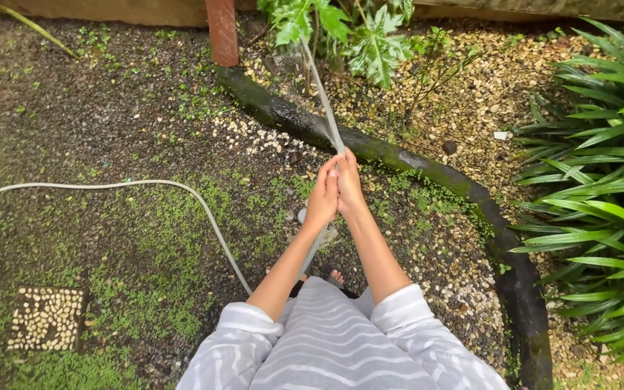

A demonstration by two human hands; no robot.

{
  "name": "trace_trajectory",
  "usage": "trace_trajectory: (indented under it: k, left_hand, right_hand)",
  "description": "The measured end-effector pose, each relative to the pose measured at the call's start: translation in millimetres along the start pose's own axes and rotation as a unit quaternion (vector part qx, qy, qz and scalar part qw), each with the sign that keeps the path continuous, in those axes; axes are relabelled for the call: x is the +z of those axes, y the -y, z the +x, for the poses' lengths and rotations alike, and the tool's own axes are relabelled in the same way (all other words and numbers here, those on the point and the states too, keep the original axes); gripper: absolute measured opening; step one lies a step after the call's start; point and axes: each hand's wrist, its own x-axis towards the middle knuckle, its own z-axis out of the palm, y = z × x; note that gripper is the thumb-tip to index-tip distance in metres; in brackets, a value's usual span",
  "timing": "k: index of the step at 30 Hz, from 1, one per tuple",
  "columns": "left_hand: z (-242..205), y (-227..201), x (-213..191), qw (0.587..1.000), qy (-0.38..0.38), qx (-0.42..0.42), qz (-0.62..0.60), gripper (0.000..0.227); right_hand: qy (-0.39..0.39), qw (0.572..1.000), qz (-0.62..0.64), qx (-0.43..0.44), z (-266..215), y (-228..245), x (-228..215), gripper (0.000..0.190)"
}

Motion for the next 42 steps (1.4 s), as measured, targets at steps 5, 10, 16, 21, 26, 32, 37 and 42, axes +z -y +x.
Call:
trace_trajectory:
  k: [5,10,16,21,26,32,37,42]
  left_hand:
    - [0.9,-33.8,-0.6,0.998,-0.021,0.05,-0.012,0.05]
    - [17.1,-99.5,9.5,0.987,-0.009,0.158,-0.013,0.052]
    - [19.4,-217.5,26.3,0.953,0.037,0.301,-0.026,0.049]
    - [24.0,-284.9,22.4,0.934,0.032,0.357,0.009,0.048]
    - [28.1,-330.7,7.3,0.912,-0.019,0.408,0.041,0.059]
    - [41.9,-352.7,-7.1,0.836,-0.024,0.548,0.025,0.029]
    - [45.3,-347.6,-5.3,0.871,0.007,0.49,0.031,0.039]
    - [78.3,-298.8,14.3,0.891,0.071,0.448,0.018,0.05]
  right_hand:
    - [0.01,1.0,0.006,-0.01,11.9,14.5,5.5,0.055]
    - [0.014,0.999,0.01,-0.045,44.6,51.3,2.2,0.056]
    - [0.024,0.995,0.019,-0.091,90.3,107.6,-10.5,0.058]
    - [0.037,0.987,0.011,-0.158,106.2,171.0,4.2,0.053]
    - [0.04,0.979,0.087,-0.179,124.2,188.5,19.8,0.036]
    - [0.026,0.974,0.076,-0.213,144.5,183.9,21.9,0.046]
    - [0.013,0.969,0.062,-0.239,157.3,174.9,19.0,0.053]
    - [-0.008,0.962,0.05,-0.267,164.0,157.0,6.9,0.061]
